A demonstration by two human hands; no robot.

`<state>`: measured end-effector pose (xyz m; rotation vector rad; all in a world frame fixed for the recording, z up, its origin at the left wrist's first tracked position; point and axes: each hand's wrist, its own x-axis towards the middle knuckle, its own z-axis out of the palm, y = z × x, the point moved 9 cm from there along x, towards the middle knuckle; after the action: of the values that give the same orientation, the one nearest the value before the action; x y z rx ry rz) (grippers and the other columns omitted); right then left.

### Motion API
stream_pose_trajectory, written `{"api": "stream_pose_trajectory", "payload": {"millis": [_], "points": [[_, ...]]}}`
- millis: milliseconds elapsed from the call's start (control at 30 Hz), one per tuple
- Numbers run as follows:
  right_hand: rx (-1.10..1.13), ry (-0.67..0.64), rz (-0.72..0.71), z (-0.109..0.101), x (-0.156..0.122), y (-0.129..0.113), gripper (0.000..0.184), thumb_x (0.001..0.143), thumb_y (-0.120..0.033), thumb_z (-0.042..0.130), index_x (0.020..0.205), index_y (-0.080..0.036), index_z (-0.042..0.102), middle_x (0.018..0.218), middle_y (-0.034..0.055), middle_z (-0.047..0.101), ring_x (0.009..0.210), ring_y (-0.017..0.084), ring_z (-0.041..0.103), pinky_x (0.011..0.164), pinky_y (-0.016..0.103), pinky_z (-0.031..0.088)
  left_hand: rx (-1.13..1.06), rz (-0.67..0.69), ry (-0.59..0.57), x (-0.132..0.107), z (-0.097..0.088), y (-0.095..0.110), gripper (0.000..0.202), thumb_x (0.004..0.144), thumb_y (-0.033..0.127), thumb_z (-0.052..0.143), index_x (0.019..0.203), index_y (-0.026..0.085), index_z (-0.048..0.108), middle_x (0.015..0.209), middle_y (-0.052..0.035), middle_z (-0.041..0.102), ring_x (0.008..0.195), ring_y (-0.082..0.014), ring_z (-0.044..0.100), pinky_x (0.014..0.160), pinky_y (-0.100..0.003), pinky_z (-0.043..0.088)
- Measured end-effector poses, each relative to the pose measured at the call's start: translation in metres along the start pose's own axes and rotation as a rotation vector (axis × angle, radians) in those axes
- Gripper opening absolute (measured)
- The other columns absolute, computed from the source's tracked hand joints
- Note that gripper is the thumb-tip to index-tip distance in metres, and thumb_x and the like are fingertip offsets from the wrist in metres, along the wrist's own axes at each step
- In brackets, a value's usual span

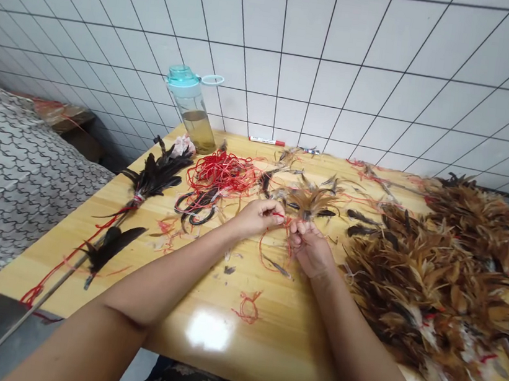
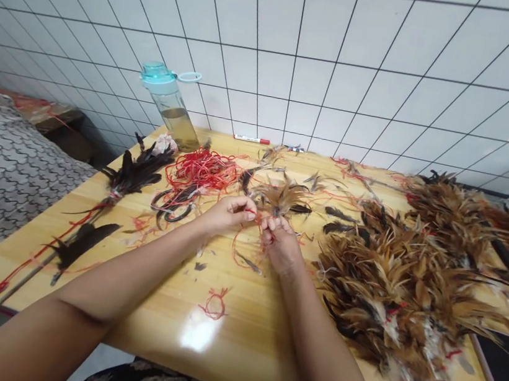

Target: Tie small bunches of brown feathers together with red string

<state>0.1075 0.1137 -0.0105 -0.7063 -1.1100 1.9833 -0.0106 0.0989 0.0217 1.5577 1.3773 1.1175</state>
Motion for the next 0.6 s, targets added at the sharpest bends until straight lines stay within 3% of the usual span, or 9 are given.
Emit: {"api": "stream_pose_trajectory", "payload": {"millis": [200, 367, 500, 600], "points": [[0.058, 0.041, 0.014, -0.009, 0.004, -0.003, 0.033, 0.069, -0.034, 0.07, 0.066, -0.02, 0.04, 0.069, -0.0041, 0.045, 0.051, 0.006, 0.03, 0.049, 0.022, 0.029, 0.14, 0.115, 0.043, -0.001, -0.006, 0.022, 0.016, 0.081, 0.03, 0.056, 0.08, 0.015, 0.061, 0.08, -0.0021, 0.063, 0.076, -0.0125, 0.056, 0.073, -0.025, 0.043], [0.113, 0.044, 0.036, -0.008, 0.006, 0.005, 0.032, 0.067, -0.029, 0.074, 0.064, -0.019, 0.044, 0.068, -0.0032, 0.048, 0.052, 0.006, 0.032, 0.049, 0.021, 0.029, 0.263, 0.072, 0.075, 0.001, -0.019, 0.017, 0.012, 0.077, 0.023, 0.057, 0.085, 0.016, 0.061, 0.087, -0.0033, 0.064, 0.081, -0.0147, 0.057, 0.076, -0.027, 0.045], [0.167, 0.05, 0.054, -0.008, 0.006, 0.009, 0.028, 0.067, -0.024, 0.075, 0.062, -0.018, 0.048, 0.066, -0.0025, 0.05, 0.052, 0.006, 0.033, 0.049, 0.02, 0.028, 0.243, 0.069, 0.193, 0.0, -0.036, 0.014, 0.029, 0.073, 0.018, 0.057, 0.102, 0.018, 0.061, 0.102, -0.0055, 0.063, 0.093, -0.0172, 0.058, 0.083, -0.029, 0.047], [0.206, 0.03, 0.07, -0.007, 0.006, 0.01, 0.025, 0.068, -0.022, 0.075, 0.063, -0.017, 0.051, 0.067, -0.0023, 0.051, 0.051, 0.005, 0.033, 0.049, 0.02, 0.028, 0.166, 0.053, 0.186, 0.002, -0.032, 0.008, 0.033, 0.071, 0.016, 0.06, 0.104, 0.018, 0.064, 0.103, -0.0055, 0.063, 0.09, -0.0164, 0.058, 0.078, -0.028, 0.046]]}}
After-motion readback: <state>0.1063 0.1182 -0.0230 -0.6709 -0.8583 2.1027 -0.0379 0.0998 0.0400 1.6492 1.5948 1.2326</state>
